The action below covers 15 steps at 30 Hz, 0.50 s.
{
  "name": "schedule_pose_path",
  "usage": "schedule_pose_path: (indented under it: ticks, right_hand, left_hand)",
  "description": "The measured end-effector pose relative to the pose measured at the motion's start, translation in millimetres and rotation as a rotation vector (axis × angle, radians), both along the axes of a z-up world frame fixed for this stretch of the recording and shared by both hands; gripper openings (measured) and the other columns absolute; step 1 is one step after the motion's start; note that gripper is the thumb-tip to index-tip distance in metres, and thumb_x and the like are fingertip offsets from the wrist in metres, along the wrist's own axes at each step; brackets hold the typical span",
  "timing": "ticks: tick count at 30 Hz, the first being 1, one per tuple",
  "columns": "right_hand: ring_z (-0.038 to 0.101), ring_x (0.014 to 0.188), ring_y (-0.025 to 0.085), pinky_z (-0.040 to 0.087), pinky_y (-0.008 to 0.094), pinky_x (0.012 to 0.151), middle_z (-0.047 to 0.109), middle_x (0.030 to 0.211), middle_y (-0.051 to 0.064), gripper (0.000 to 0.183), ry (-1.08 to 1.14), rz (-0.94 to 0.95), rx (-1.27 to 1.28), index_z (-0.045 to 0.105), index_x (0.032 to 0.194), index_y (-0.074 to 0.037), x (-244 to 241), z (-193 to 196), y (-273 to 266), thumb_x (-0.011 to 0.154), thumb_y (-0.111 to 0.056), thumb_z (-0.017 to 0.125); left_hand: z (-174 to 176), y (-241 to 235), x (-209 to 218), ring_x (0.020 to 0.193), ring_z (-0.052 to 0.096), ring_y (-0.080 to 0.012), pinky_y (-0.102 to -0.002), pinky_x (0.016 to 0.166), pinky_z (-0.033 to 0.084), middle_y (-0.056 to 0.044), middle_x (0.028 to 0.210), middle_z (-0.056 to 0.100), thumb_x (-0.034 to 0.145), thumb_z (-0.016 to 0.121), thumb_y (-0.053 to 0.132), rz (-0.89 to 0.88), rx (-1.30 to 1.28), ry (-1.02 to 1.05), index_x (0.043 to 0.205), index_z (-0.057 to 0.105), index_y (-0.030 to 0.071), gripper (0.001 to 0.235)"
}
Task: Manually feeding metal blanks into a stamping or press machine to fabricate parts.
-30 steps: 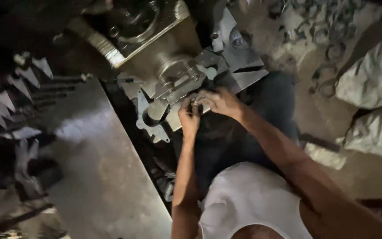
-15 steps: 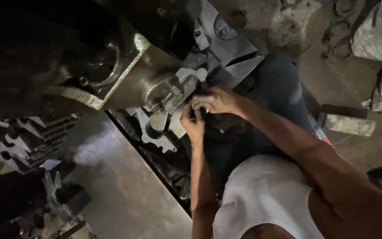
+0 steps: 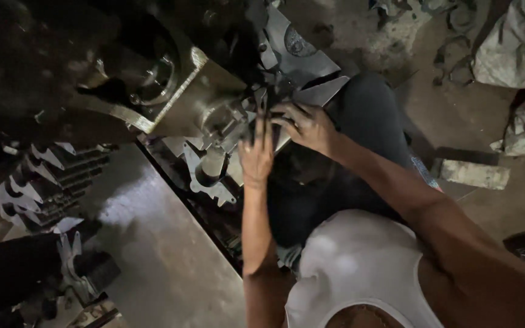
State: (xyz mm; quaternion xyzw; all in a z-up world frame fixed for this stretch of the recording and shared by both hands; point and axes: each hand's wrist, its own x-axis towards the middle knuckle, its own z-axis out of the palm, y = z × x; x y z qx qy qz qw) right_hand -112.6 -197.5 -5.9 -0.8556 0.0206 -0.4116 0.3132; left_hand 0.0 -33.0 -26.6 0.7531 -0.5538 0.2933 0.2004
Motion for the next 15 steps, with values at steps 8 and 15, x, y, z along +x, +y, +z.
schedule_pose_path:
  ticks: [8,15]
  right_hand:
    - [0.068,0.103,0.040,0.059,0.044,0.084,0.062,0.124,0.019,0.046,0.125,-0.028,0.097,0.058,0.136,-0.001,1.9,11.0,11.6,0.098,-0.022,0.073]
    - [0.067,0.112,0.039,0.058,0.046,0.087,0.063,0.130,0.017,0.028,0.177,0.039,-0.066,0.064,0.129,-0.009,11.8,-25.3,22.0,0.101,-0.010,0.066]
  left_hand:
    - [81.2,16.0,6.2,0.107,0.064,-0.0343,-0.038,0.089,0.051,-0.015,0.118,0.068,0.088,0.083,0.022,0.194,0.152,0.206,0.117,0.070,0.005,0.036]
    - [4.4,43.3,-12.4,0.094,0.060,-0.0184,-0.031,0.086,0.050,-0.007,0.107,0.068,0.084,0.088,0.007,0.354,-0.652,1.261,0.123,0.066,0.001,0.046]
